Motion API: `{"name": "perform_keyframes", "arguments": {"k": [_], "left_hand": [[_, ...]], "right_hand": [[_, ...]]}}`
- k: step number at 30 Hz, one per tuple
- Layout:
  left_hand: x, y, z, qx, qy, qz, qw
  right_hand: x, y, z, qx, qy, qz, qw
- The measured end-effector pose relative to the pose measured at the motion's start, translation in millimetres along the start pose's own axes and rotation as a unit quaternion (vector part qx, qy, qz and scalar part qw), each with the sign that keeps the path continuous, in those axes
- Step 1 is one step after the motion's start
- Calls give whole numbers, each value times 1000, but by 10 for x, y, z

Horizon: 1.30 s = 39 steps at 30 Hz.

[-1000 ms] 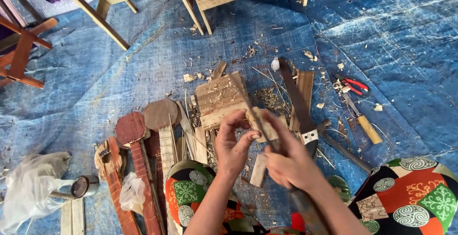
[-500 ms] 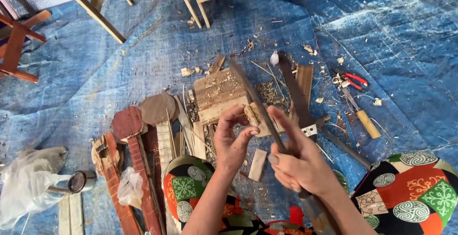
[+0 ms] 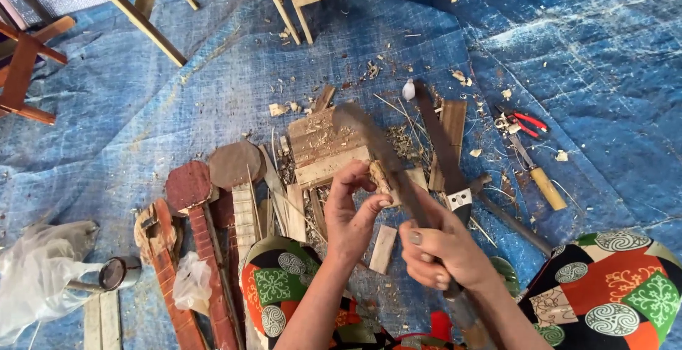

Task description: Shaving a small piece of wood with a large knife to shape it, likely for instrument repair.

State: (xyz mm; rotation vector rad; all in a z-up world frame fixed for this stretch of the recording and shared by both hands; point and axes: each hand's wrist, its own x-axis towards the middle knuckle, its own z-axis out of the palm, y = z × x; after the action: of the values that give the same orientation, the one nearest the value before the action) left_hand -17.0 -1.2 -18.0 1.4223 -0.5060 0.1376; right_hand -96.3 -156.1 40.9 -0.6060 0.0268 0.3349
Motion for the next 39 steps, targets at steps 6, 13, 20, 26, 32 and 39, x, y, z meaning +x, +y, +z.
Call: {"name": "perform_keyframes", "arguments": {"k": [6, 13, 20, 26, 32, 39], "left_hand": [[3, -20, 11, 15, 3, -8, 1000], [36, -76, 43, -31, 21, 0, 999], [18, -5, 65, -4, 33, 28, 999], [-6, -27, -67, -12, 6, -8, 1000], [45, -10, -51, -13, 9, 20, 1000], [-39, 39, -71, -14, 11, 5, 1000]], "right_hand": [[-127, -141, 125, -91, 3, -110, 990], [232, 161, -351, -179, 13, -78, 981], [231, 241, -363, -14, -62, -75, 995], [-52, -104, 147, -85, -2, -78, 993], [257, 193, -294, -215, 71, -42, 973], [210, 231, -254, 43, -26, 11, 999]]}}
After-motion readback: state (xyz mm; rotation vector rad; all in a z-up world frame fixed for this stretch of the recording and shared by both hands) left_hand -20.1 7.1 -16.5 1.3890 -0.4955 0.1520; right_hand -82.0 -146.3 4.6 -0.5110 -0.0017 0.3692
